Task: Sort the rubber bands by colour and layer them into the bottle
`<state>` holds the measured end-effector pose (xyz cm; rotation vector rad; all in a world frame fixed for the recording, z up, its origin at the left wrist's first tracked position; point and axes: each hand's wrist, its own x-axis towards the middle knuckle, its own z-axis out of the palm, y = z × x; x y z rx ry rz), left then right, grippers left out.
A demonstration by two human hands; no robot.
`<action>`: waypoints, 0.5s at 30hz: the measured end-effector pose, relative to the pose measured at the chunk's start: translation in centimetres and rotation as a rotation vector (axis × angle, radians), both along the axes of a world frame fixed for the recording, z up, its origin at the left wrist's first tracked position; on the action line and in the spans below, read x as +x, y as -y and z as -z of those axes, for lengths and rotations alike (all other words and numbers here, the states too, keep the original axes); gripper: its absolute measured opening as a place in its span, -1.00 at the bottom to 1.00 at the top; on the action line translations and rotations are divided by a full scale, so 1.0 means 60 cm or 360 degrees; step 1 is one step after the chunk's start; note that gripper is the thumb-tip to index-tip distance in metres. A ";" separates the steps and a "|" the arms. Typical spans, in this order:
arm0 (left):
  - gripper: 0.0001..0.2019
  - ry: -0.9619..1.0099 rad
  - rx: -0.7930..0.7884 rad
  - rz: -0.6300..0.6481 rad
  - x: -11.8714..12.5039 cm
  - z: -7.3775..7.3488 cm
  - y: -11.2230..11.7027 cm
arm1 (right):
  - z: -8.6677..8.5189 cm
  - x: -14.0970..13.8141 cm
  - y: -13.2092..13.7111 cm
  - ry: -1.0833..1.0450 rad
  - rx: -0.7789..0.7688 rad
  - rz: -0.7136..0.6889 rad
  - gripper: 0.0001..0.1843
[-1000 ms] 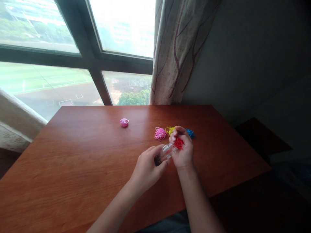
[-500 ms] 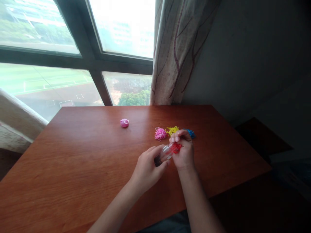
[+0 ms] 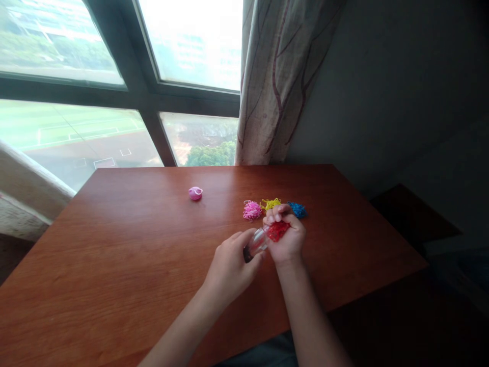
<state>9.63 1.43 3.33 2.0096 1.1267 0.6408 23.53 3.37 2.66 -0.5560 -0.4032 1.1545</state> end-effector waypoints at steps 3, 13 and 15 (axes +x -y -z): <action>-0.87 -0.0112 0.0044 -0.0012 -0.002 -0.006 0.000 | 0.005 -0.002 -0.003 -0.0184 -0.0048 -0.0007 -0.93; -0.84 -0.0184 0.0080 -0.0014 -0.007 -0.008 -0.004 | 0.010 -0.010 -0.001 -0.0285 -0.0024 0.0008 -0.85; -0.84 -0.0177 0.0087 -0.0021 -0.006 -0.008 -0.004 | 0.010 -0.011 0.000 -0.0232 -0.0008 0.0005 -0.80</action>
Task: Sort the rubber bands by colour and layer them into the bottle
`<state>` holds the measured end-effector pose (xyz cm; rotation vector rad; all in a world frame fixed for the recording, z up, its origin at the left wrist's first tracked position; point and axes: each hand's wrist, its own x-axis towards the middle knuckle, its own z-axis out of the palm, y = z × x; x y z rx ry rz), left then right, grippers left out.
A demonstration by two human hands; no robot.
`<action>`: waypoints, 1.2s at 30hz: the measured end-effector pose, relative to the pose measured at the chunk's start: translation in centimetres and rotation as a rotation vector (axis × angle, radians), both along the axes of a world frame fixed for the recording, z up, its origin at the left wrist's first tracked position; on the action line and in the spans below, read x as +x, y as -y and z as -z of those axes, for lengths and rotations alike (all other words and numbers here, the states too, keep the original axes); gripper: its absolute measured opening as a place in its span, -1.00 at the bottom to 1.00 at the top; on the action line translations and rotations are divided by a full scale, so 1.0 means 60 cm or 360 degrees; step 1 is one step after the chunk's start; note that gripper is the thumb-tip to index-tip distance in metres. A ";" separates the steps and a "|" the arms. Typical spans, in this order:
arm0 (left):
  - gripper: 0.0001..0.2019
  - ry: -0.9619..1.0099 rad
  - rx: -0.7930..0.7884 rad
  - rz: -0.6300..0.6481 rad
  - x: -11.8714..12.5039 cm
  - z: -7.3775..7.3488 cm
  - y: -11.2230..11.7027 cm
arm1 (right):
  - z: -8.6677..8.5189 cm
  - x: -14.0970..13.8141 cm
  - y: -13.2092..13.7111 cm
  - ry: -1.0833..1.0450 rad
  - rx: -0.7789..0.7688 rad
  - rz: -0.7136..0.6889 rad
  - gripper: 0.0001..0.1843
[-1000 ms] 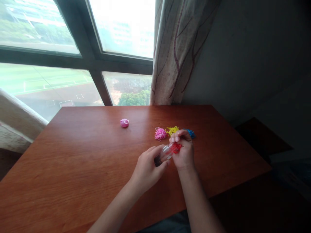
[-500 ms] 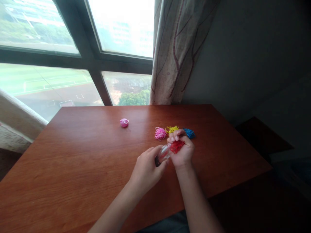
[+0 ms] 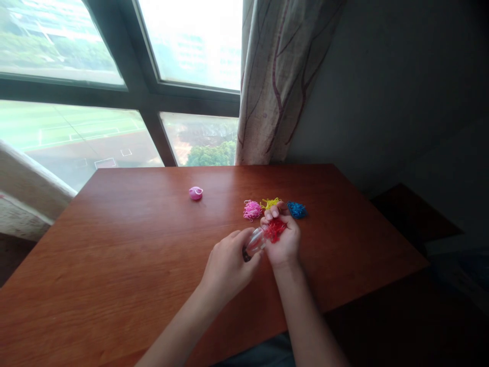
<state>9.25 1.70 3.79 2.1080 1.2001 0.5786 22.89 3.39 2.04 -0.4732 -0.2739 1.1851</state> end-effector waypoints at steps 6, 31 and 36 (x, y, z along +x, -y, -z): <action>-0.85 -0.0004 0.0024 -0.0010 0.003 -0.001 0.003 | 0.002 -0.001 -0.001 0.0048 0.0009 0.0056 -0.76; -0.77 0.0165 -0.0001 0.0025 0.003 0.007 0.002 | -0.002 0.001 -0.001 0.0200 -0.0087 0.0057 -0.71; -0.76 0.0169 -0.0030 0.0020 0.004 0.009 0.001 | -0.005 0.002 0.001 0.0138 -0.0066 0.0035 -0.71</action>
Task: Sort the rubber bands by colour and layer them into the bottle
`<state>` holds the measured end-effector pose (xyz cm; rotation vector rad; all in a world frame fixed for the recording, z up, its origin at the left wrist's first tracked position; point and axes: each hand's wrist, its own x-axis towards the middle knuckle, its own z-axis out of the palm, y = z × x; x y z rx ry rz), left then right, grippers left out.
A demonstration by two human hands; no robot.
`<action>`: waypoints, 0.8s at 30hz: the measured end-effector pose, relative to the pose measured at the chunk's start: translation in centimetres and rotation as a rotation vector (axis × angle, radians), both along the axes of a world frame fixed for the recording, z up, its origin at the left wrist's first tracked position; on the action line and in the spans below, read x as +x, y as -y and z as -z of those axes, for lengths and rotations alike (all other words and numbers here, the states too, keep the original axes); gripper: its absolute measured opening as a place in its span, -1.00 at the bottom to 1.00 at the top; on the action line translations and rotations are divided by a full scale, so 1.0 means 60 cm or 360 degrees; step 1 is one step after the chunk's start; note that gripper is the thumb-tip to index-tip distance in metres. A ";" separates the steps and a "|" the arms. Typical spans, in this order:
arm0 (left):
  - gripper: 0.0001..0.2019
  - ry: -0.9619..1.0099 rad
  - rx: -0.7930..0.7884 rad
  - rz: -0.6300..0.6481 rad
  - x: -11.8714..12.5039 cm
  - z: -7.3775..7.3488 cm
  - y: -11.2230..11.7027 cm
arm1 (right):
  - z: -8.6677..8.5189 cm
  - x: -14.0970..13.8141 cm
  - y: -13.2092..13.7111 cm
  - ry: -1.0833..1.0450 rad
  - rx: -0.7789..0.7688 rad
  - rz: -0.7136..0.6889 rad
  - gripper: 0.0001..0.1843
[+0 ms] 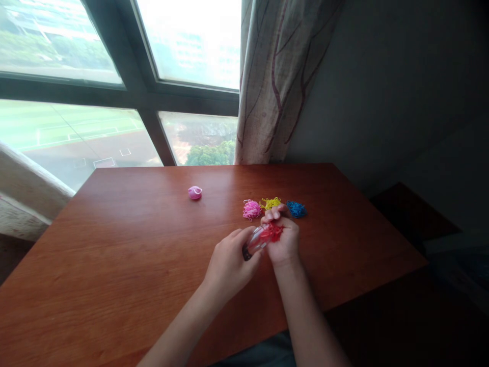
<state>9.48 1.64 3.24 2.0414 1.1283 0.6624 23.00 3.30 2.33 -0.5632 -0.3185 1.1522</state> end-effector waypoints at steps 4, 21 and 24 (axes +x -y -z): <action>-0.77 -0.0010 -0.0008 0.0003 -0.001 0.002 -0.001 | -0.005 0.001 0.003 -0.0091 -0.0007 -0.0031 -0.78; -0.77 0.0056 0.0024 -0.0004 0.000 -0.002 0.000 | 0.010 0.000 -0.003 0.0051 -0.0098 0.0103 -0.72; -0.78 0.0065 0.0027 -0.0004 0.000 -0.001 -0.001 | 0.010 -0.002 -0.002 0.0067 -0.0019 0.0076 -0.65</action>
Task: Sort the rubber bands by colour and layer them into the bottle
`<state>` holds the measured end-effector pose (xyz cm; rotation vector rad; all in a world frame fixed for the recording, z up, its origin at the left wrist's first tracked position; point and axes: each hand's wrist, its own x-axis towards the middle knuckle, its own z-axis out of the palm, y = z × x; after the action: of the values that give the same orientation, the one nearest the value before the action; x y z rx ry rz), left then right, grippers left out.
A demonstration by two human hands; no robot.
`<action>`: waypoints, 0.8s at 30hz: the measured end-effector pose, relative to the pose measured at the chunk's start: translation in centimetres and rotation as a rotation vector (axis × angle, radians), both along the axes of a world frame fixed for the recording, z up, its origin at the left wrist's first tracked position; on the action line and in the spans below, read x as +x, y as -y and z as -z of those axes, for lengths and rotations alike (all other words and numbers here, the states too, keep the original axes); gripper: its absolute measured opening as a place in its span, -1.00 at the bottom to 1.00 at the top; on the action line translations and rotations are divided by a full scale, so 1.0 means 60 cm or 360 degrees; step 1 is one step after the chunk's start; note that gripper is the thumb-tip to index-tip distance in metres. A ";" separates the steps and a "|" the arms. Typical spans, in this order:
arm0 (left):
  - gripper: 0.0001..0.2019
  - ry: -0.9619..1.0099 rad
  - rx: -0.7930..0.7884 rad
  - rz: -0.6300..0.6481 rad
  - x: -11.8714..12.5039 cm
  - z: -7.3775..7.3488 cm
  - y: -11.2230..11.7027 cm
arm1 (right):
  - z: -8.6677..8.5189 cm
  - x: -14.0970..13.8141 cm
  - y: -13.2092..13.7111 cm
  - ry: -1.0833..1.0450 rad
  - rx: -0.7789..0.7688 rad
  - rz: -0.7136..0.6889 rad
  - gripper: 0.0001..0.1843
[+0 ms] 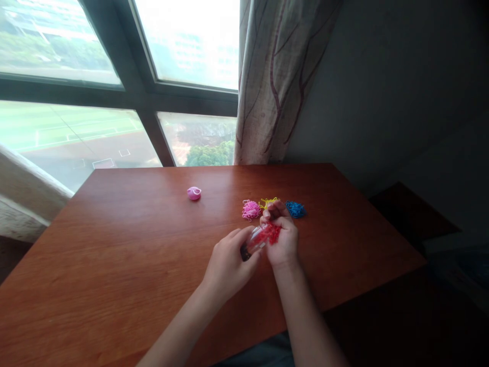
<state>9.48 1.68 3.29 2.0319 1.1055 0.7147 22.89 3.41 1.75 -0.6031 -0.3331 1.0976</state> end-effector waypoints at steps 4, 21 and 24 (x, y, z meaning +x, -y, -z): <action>-0.75 0.0020 0.0013 0.0011 0.002 0.001 -0.001 | -0.005 -0.002 0.002 0.0041 -0.0005 -0.0053 -0.61; -0.74 -0.0011 0.0019 0.0035 -0.003 0.001 -0.004 | -0.005 -0.004 0.003 0.0016 -0.0030 -0.0128 -0.61; -0.76 -0.0002 0.0010 0.0033 -0.002 0.001 -0.004 | -0.008 -0.003 0.003 -0.0008 -0.0040 -0.0140 -0.63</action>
<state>9.37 1.91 3.21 2.0463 1.0826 0.7074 22.70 3.23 2.25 -0.6126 -0.3449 1.1891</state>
